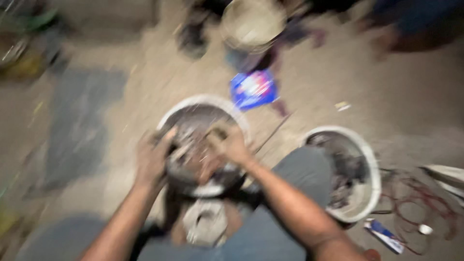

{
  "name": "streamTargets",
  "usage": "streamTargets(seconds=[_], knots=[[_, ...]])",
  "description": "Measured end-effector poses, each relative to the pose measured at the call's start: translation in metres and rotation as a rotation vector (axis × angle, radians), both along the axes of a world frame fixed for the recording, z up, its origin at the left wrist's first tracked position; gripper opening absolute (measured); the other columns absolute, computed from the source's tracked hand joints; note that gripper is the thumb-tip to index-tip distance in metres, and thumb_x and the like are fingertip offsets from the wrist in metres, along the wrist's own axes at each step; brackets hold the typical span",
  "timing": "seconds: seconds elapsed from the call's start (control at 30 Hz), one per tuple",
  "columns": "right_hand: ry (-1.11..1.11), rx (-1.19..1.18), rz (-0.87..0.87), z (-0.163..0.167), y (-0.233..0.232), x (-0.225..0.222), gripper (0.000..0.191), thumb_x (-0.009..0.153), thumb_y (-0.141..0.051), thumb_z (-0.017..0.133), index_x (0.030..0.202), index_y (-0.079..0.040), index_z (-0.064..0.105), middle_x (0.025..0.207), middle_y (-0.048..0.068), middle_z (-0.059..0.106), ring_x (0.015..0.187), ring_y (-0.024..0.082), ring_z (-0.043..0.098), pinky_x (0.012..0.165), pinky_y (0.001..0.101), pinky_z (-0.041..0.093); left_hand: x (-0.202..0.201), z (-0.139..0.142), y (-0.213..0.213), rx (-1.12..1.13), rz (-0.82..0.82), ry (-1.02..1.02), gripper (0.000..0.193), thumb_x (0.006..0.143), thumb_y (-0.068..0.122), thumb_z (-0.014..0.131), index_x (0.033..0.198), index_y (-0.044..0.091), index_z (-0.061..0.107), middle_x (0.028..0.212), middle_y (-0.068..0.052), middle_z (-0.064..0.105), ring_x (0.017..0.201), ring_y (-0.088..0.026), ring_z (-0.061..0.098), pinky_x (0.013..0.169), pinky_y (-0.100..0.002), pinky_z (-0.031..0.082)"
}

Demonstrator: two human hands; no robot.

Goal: The person sits on the workshop floor with a basin in their lap and pulls copper wire windings out of scrap motor armatures by hand. They tear clumps of copper free from the laminated stator cores, drop the copper into the basin, and set stripped cores aside, working through several motors one at a time.

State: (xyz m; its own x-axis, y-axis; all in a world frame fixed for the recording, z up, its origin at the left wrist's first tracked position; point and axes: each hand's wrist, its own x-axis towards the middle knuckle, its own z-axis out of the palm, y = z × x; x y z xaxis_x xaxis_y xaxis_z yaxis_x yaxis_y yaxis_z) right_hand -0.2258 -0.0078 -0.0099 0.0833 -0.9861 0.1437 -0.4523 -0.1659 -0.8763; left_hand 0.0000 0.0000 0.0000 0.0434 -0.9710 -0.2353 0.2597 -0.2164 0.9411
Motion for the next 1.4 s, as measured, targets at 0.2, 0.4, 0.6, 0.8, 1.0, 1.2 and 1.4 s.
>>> streamTargets(seconds=[0.2,0.4,0.6,0.8,1.0,1.2,1.4], knots=[[0.415,-0.477,0.011,0.066,0.019,-0.003,0.028,0.077,-0.01,0.068,0.104,-0.008,0.074,0.103,0.016,0.074,0.1,0.031,0.072,0.087,0.0464,0.053,-0.022,0.014,0.002,0.069,0.083,0.156,0.016,0.095,0.012,0.07,0.103,-0.002,0.066,0.086,-0.008,0.068,0.073,-0.015,0.065,0.065,-0.03,0.056],[0.252,-0.331,0.138,0.071,0.031,-0.012,0.024,0.088,-0.009,0.068,0.112,-0.006,0.07,0.104,0.017,0.07,0.104,0.034,0.069,0.095,0.0468,0.055,-0.041,0.003,0.006,0.094,0.031,0.133,0.017,0.098,0.014,0.067,0.104,-0.002,0.068,0.086,-0.008,0.069,0.072,-0.014,0.064,0.066,-0.03,0.053],[0.133,-0.211,0.104,0.062,0.027,-0.018,0.009,0.091,-0.009,0.066,0.098,-0.004,0.069,0.093,0.015,0.07,0.092,0.029,0.071,0.085,0.0421,0.059,-0.051,0.011,0.007,0.122,0.062,0.209,0.017,0.101,0.016,0.064,0.104,-0.001,0.066,0.085,-0.008,0.069,0.071,-0.014,0.064,0.064,-0.03,0.054],[0.169,-0.181,0.117,0.049,0.031,-0.012,0.008,0.089,-0.009,0.067,0.093,-0.002,0.068,0.091,0.015,0.067,0.089,0.029,0.069,0.081,0.0422,0.057,-0.051,0.001,0.009,0.023,0.159,0.089,0.016,0.102,0.015,0.066,0.102,-0.001,0.067,0.083,-0.007,0.068,0.069,-0.012,0.061,0.061,-0.029,0.05],[0.244,-0.213,0.143,0.042,0.03,-0.006,0.007,0.091,-0.01,0.066,0.092,-0.003,0.068,0.091,0.012,0.066,0.085,0.022,0.065,0.072,0.0378,0.058,-0.042,-0.005,0.011,-0.206,0.13,-0.532,0.018,0.098,0.016,0.073,0.1,-0.001,0.067,0.082,-0.008,0.067,0.07,-0.013,0.06,0.059,-0.028,0.05],[-0.038,-0.044,0.026,0.044,0.014,-0.006,0.01,0.087,-0.012,0.065,0.085,-0.003,0.069,0.079,0.008,0.07,0.074,0.016,0.067,0.066,0.0346,0.055,-0.026,-0.002,0.003,-0.095,-0.058,-0.251,0.016,0.094,0.015,0.072,0.1,0.0,0.071,0.081,-0.006,0.069,0.069,-0.012,0.062,0.06,-0.028,0.051],[-0.013,-0.102,-0.014,0.039,0.022,-0.009,0.012,0.085,-0.015,0.066,0.087,-0.003,0.069,0.082,0.007,0.07,0.077,0.016,0.068,0.07,0.0327,0.055,-0.021,-0.001,0.007,-0.016,-0.034,-0.19,0.016,0.097,0.014,0.07,0.101,-0.001,0.071,0.083,-0.009,0.07,0.07,-0.013,0.062,0.062,-0.028,0.05]])
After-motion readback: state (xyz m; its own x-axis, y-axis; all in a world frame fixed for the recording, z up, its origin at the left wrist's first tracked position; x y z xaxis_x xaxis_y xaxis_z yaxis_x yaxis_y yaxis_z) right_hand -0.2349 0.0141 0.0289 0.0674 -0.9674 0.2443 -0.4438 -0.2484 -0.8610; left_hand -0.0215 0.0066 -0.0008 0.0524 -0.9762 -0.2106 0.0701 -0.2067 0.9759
